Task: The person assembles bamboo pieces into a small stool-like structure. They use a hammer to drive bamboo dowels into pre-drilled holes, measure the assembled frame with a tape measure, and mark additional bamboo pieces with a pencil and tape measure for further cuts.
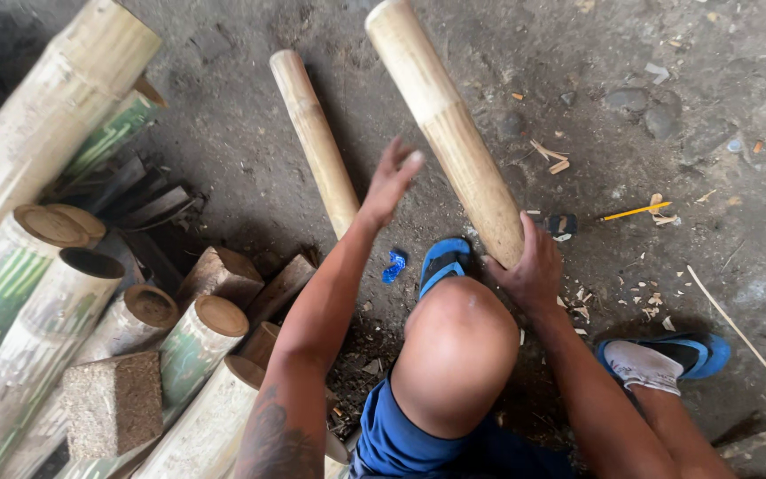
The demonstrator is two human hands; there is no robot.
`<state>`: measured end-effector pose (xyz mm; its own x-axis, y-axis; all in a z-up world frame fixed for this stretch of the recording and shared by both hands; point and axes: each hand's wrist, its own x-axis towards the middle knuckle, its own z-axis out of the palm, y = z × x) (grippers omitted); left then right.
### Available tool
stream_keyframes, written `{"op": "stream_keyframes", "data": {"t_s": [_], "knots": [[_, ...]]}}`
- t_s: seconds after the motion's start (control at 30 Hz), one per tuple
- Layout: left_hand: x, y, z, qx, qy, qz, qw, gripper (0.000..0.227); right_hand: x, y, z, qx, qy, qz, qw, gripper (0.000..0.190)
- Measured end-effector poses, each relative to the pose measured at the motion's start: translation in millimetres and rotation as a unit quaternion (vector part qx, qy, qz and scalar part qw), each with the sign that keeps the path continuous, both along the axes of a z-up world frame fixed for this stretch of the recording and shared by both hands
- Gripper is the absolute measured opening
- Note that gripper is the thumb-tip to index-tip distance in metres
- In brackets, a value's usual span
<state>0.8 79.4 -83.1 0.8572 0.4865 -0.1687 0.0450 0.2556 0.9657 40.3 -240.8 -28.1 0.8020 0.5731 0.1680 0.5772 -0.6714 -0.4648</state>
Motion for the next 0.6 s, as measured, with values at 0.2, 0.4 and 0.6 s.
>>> {"op": "stream_keyframes", "data": {"t_s": [0.2,0.4,0.6], "knots": [[62,-46,145,-0.150,-0.064,-0.074,0.984,0.110,4,-28,24,0.004,-0.179,-0.054,0.982,0.099],[69,-97,233,0.221,-0.161,-0.145,0.951,0.093,16,-53,47,0.056,-0.118,-0.071,0.989,0.113],[51,-157,264,0.666,-0.209,-0.163,0.697,0.104,17,-87,72,0.405,0.134,-0.048,0.903,0.111]]}}
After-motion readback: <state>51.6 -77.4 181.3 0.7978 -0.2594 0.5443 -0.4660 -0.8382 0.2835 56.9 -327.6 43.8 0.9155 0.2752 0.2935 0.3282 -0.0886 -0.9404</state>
